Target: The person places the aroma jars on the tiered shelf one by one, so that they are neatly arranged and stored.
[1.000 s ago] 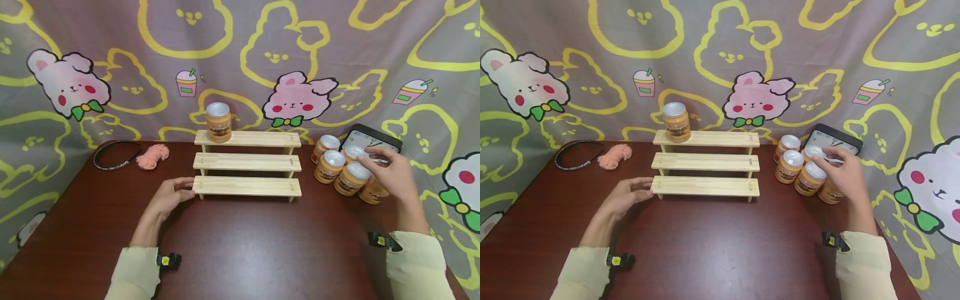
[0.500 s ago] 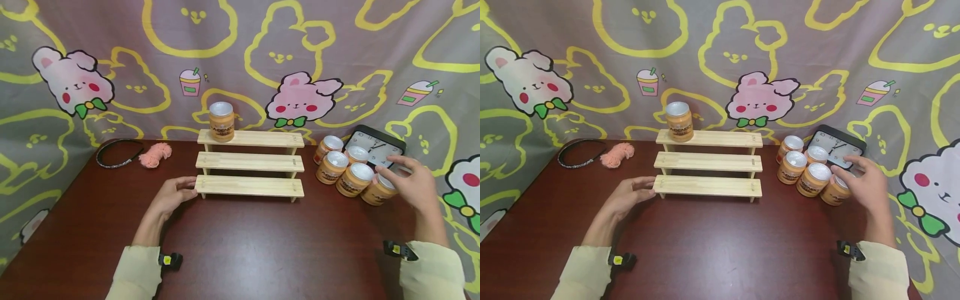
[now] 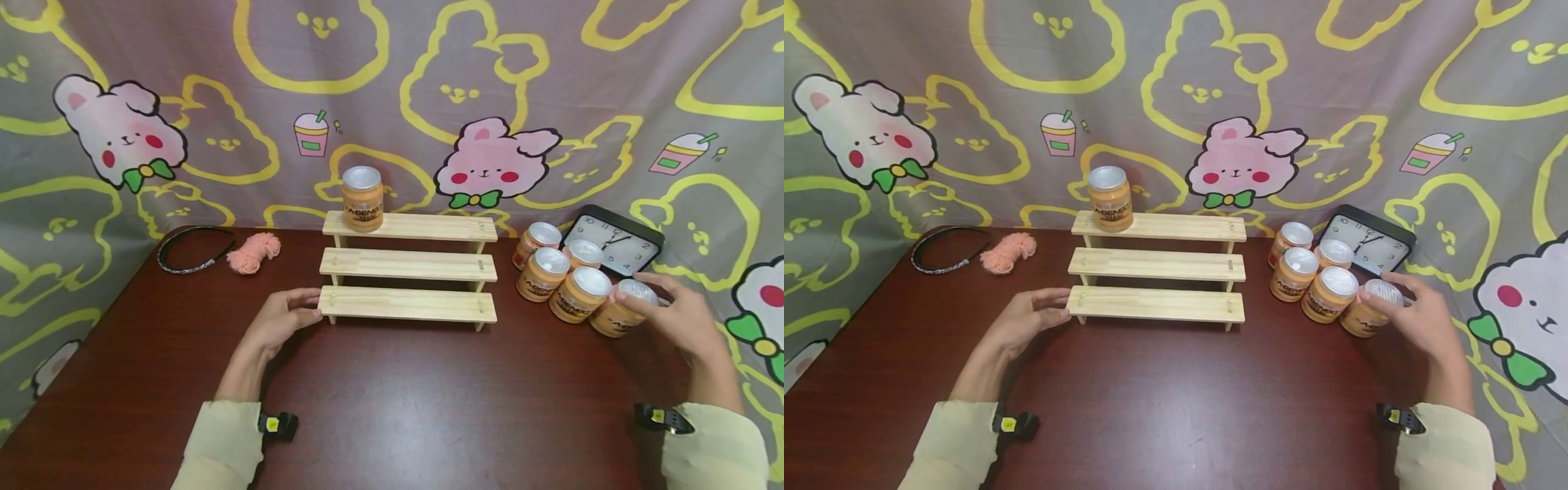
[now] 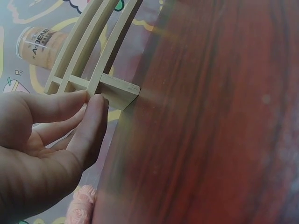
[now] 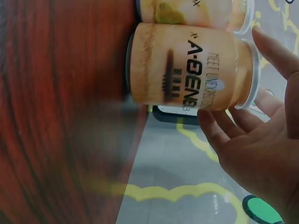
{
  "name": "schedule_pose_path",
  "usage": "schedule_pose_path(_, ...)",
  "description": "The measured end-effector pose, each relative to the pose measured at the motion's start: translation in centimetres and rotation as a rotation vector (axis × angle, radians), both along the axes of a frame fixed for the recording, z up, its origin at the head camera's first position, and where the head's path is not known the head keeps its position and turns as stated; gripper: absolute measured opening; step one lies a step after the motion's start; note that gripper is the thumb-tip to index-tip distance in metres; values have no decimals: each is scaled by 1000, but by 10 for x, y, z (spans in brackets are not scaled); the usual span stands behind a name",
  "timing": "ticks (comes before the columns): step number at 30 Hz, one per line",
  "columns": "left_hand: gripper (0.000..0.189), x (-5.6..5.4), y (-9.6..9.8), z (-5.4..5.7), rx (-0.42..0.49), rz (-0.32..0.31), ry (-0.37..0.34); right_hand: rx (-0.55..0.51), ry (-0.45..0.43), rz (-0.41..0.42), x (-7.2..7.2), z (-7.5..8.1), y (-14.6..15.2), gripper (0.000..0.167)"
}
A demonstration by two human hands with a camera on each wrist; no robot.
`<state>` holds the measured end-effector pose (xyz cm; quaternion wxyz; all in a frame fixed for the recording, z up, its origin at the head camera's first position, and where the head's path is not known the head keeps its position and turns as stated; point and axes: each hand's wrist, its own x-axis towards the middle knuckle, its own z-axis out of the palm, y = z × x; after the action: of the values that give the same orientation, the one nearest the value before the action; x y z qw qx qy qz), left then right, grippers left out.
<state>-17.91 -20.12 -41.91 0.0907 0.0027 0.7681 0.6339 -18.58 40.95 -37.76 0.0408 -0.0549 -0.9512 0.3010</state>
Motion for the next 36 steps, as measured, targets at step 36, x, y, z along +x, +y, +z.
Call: schedule_pose_path(36, 47, -1, 0, -2, -8, -1, 1, -104, 225, -181, 5, 8, -2, 65)
